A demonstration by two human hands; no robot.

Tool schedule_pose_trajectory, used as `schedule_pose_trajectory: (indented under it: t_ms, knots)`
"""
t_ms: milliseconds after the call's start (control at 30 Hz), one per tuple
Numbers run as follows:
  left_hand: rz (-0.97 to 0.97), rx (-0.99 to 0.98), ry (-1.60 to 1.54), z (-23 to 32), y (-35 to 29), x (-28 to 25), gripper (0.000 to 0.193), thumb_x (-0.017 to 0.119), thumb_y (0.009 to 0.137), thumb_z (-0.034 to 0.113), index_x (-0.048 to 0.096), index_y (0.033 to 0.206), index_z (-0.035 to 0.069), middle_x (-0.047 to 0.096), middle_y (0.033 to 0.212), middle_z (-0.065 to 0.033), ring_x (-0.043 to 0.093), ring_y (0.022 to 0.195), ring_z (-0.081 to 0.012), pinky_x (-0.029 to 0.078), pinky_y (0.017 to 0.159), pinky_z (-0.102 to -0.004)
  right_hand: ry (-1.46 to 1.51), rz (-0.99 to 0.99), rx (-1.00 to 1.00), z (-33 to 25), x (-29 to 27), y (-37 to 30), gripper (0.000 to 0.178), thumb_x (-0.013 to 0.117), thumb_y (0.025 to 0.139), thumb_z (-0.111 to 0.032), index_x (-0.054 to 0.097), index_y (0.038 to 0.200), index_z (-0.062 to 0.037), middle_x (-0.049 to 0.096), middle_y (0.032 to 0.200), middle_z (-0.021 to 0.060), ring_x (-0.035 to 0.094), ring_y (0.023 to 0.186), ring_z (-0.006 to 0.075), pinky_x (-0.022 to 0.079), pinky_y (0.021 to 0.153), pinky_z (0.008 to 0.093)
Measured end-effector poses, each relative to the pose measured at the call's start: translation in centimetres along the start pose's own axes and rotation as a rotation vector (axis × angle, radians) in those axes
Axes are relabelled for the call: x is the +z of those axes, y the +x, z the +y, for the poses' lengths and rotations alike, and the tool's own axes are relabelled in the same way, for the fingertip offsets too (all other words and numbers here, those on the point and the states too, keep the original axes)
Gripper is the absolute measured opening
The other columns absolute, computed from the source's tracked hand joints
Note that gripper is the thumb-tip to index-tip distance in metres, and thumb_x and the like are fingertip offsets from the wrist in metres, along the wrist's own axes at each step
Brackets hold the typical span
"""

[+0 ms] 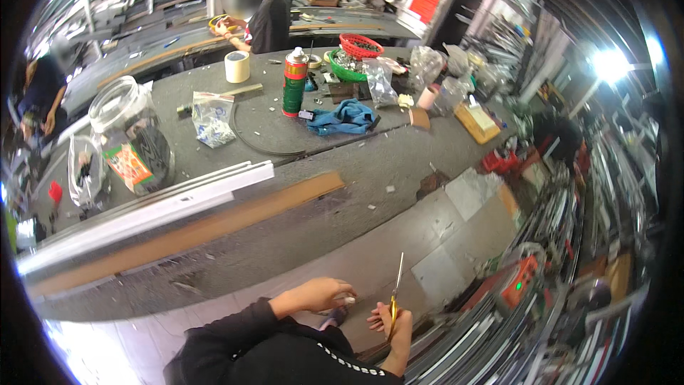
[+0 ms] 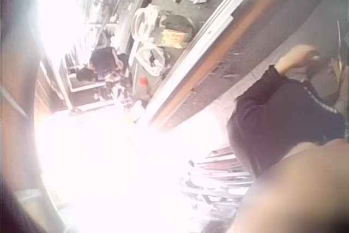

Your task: The person uses shears to cut a small piece from a cardboard strip, then places the shears down. They pick up a long metal frame and insert a small metal piece into its channel, sliding it along the length. The person repeats this with another metal frame, inserting and sliding the piece into place.

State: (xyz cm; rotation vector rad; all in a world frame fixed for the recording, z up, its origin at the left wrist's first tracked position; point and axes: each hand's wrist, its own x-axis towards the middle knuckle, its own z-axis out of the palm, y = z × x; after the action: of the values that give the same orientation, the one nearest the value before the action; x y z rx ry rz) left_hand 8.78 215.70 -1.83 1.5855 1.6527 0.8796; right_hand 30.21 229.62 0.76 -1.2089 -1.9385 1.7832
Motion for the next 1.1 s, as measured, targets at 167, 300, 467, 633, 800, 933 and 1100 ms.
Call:
schedule_pose_trajectory:
  t_ms: [167,300,467,633,800,933,1100]
  knots:
    - [0.181,-0.147,0.005,3.1,7.6,0.2,0.033,0.056,0.102,0.028,0.066,0.125,0.006,0.070,0.116,-0.0177,0.066,0.107,-0.0375,0.052,0.092,-0.0452,-0.096,-0.064,-0.005,-3.5,-8.4,10.6,0.050,0.071,0.094,-0.042,0.069,0.084,0.0061,0.071,0.068,0.0158,0.066,0.049,0.0182,0.048,0.044,0.0271]
    - [0.388,-0.102,-0.115,4.6,10.5,-0.7,0.030,0.055,0.098,0.019,0.067,0.123,0.007,0.071,0.116,-0.0158,0.067,0.108,-0.0360,0.052,0.094,-0.0447,-0.106,-0.142,-0.039,-8.1,-11.2,18.7,0.048,0.069,0.096,-0.042,0.069,0.082,0.0042,0.070,0.064,0.0131,0.064,0.048,0.0169,0.047,0.043,0.0263]
    - [0.638,-0.132,-0.097,4.1,9.9,-4.2,0.033,0.055,0.091,0.012,0.067,0.122,0.007,0.071,0.117,-0.0132,0.066,0.112,-0.0348,0.050,0.097,-0.0457,0.124,-0.154,-0.245,-13.6,-5.7,25.5,0.048,0.065,0.098,-0.042,0.069,0.081,0.0024,0.068,0.061,0.0112,0.063,0.046,0.0157,0.047,0.044,0.0261]
    - [0.886,-0.121,-0.080,2.6,8.1,-8.4,0.034,0.048,0.101,0.021,0.069,0.118,0.002,0.074,0.105,-0.0142,0.070,0.102,-0.0331,0.052,0.093,-0.0414,0.148,-0.242,-0.202,-16.0,1.7,27.1,0.045,0.064,0.099,-0.038,0.068,0.081,0.0022,0.069,0.063,0.0119,0.062,0.046,0.0156,0.047,0.044,0.0271]
    - [1.047,-0.143,-0.051,0.3,6.6,-12.4,0.031,0.050,0.095,0.013,0.069,0.115,0.002,0.074,0.102,-0.0145,0.069,0.099,-0.0337,0.052,0.091,-0.0417,0.186,-0.259,-0.163,-15.9,6.0,28.1,0.042,0.065,0.099,-0.034,0.068,0.080,0.0027,0.068,0.061,0.0129,0.061,0.044,0.0166,0.046,0.042,0.0272]
    - [1.055,-0.190,0.066,-1.3,6.1,-14.9,0.034,0.057,0.082,0.004,0.069,0.114,0.004,0.071,0.103,-0.0152,0.066,0.099,-0.0359,0.052,0.089,-0.0436,0.189,-0.204,-0.178,-16.1,7.4,29.5,0.043,0.065,0.099,-0.036,0.068,0.079,0.0022,0.067,0.060,0.0123,0.060,0.043,0.0166,0.047,0.041,0.0269]
    - [1.139,-0.216,0.137,-2.0,7.5,-16.9,0.027,0.060,0.087,0.006,0.069,0.112,0.005,0.070,0.099,-0.0144,0.064,0.093,-0.0329,0.051,0.084,-0.0437,0.096,-0.167,-0.123,-17.0,8.5,31.4,0.033,0.064,0.100,-0.026,0.069,0.090,0.0049,0.070,0.067,0.0141,0.066,0.048,0.0196,0.050,0.042,0.0286]
